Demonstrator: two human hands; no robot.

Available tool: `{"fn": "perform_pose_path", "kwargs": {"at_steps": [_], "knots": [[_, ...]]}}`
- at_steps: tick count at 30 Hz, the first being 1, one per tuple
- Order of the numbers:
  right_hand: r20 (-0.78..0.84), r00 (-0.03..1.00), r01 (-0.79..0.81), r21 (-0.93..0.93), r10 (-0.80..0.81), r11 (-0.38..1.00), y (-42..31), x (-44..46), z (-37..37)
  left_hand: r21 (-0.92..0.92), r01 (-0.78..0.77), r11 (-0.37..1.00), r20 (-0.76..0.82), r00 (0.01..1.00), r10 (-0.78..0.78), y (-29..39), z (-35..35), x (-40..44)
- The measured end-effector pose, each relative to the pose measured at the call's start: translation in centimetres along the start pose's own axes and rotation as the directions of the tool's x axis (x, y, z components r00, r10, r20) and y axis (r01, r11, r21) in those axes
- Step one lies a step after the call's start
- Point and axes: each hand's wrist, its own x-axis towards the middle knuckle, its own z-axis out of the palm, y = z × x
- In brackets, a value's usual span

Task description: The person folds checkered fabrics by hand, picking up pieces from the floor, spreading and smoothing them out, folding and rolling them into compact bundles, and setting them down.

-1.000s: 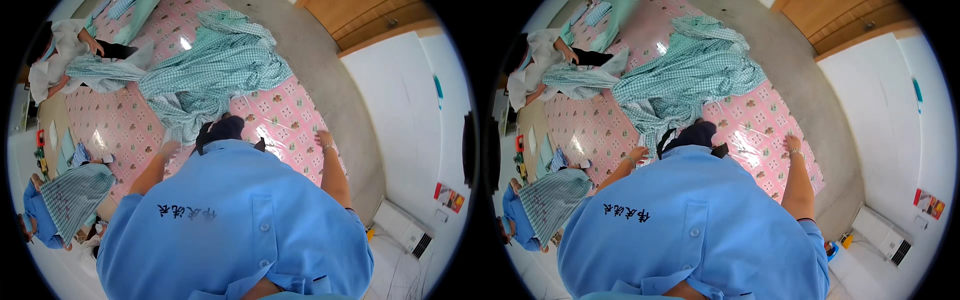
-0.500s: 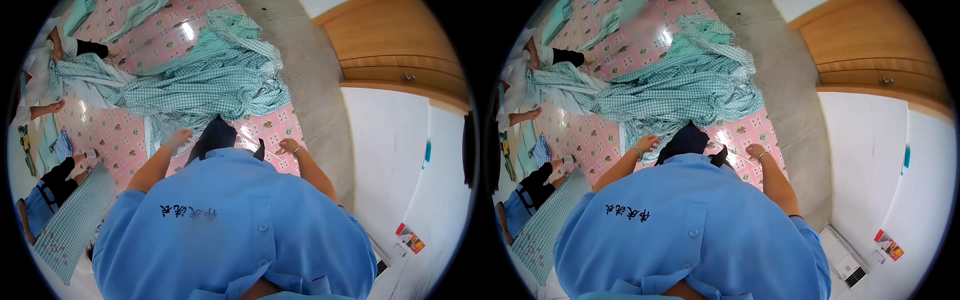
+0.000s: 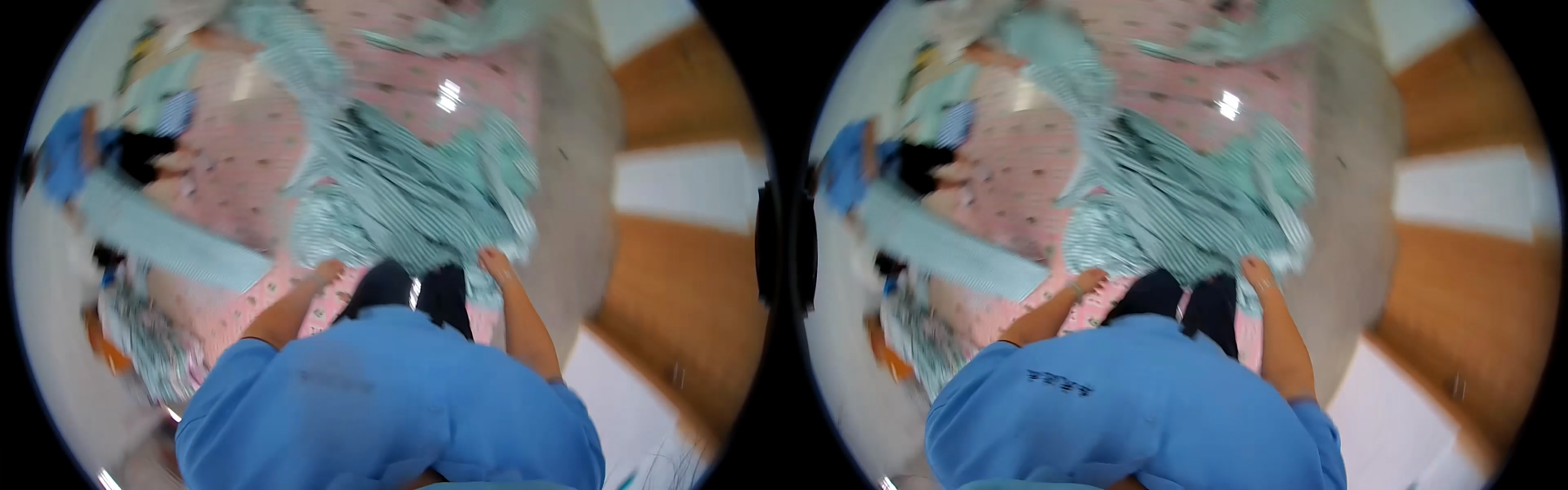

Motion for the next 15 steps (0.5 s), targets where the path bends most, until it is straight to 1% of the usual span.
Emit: {"fn": "perform_pose_path", "kwargs": {"at_steps": [1, 2, 3, 4, 5, 6, 8, 9, 10, 11, 12, 14, 15], "knots": [[0.069, 0.997, 0.039, 0.004, -0.039, 0.999, 1.5, 2.3, 0.1, 0.140, 0.079, 0.987, -0.043, 0.996, -0.073, -0.2, 0.7, -1.6], [0.164, 0.986, -0.017, 0.103, 0.000, 0.995, 3.7, 4.9, 0.6, 0.520, -0.098, 0.848, 0.000, 0.993, 0.115, -1.7, 1.3, -2.7], [0.169, 0.981, 0.103, -0.065, -0.091, 0.993, 1.3, 4.6, -1.0, 0.642, -0.210, 0.737, 0.021, 0.966, 0.256, -1.7, 2.5, -4.7], [0.263, 0.959, 0.130, -0.078, -0.106, 0.988, 4.4, 7.1, -0.4, 0.700, -0.007, 0.714, -0.011, 1.000, 0.021, 1.7, 3.6, -7.4], [0.282, 0.959, 0.032, -0.034, -0.021, 0.999, 3.8, 7.9, -0.7, 0.521, 0.014, 0.853, -0.043, 0.999, 0.011, -0.9, 4.3, -6.8], [0.336, 0.940, -0.043, -0.055, 0.059, 0.998, 2.5, 8.8, -1.0, 0.323, 0.005, 0.947, -0.054, 0.998, 0.013, -3.3, 4.7, -5.5], [0.337, 0.923, -0.169, -0.078, 0.186, 0.983, -0.8, 9.3, -3.0, 0.215, 0.193, 0.957, -0.168, 0.973, -0.158, 3.8, 6.4, -8.2], [0.347, 0.922, -0.152, -0.090, 0.174, 0.984, -1.2, 9.9, -3.8, 0.197, 0.195, 0.961, -0.183, 0.970, -0.159, 5.2, 7.3, -7.9], [0.339, 0.925, -0.148, -0.088, 0.170, 0.985, 0.6, 9.8, -4.9, 0.087, 0.166, 0.982, -0.219, 0.965, -0.144, 5.5, 10.5, -7.6], [0.339, 0.921, -0.167, -0.096, 0.190, 0.981, 1.4, 10.5, -5.5, -0.031, 0.144, 0.989, -0.235, 0.961, -0.147, 6.2, 12.2, -6.9], [0.342, 0.920, -0.160, -0.118, 0.191, 0.980, 2.0, 10.7, -6.3, -0.054, 0.139, 0.989, -0.236, 0.960, -0.148, 6.8, 13.3, -6.2], [0.364, 0.906, -0.192, -0.097, 0.215, 0.976, 1.7, 11.3, -7.9, -0.100, -0.023, 0.995, -0.133, 0.991, 0.009, 10.2, 14.1, -5.8], [0.317, 0.912, -0.245, -0.085, 0.260, 0.966, 1.6, 11.0, -8.8, -0.011, -0.044, 0.999, -0.105, 0.994, 0.043, 12.3, 14.2, -5.8]]}}
